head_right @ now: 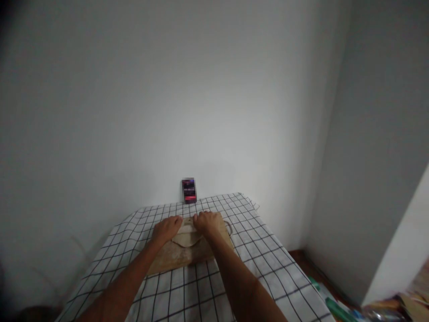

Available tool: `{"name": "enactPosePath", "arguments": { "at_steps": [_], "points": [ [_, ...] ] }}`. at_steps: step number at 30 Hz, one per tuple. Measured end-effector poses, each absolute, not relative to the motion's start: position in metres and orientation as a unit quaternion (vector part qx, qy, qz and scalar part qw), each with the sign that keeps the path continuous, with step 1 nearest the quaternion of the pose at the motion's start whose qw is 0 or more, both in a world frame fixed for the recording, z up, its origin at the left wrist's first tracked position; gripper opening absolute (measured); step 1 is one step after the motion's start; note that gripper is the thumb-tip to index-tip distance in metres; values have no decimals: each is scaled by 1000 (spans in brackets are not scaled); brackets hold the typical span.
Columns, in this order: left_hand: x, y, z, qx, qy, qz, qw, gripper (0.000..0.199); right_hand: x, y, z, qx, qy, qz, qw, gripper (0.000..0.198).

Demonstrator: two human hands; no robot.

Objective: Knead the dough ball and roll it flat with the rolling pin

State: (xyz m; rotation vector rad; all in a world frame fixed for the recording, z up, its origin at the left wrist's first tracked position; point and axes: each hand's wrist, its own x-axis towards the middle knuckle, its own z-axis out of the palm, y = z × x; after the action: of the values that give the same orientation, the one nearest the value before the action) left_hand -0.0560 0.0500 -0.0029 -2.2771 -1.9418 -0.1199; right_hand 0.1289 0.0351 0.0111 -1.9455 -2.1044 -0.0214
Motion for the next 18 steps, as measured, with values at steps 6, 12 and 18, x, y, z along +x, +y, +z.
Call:
{"name": "enactPosePath", "arguments": {
  "at_steps": [6,12,18],
  "points": [
    [-58,47,0,-783,-615,-29,94,38,128,25,17,-662,-736,-14,138,45],
    [-57,53,-3,-769,-633,-35,83,41,128,38,7,-673,-725,-7,149,46],
    [-56,58,-2,-759,-648,-37,56,41,129,43,3,-671,-726,-4,150,47]
  ]
}}
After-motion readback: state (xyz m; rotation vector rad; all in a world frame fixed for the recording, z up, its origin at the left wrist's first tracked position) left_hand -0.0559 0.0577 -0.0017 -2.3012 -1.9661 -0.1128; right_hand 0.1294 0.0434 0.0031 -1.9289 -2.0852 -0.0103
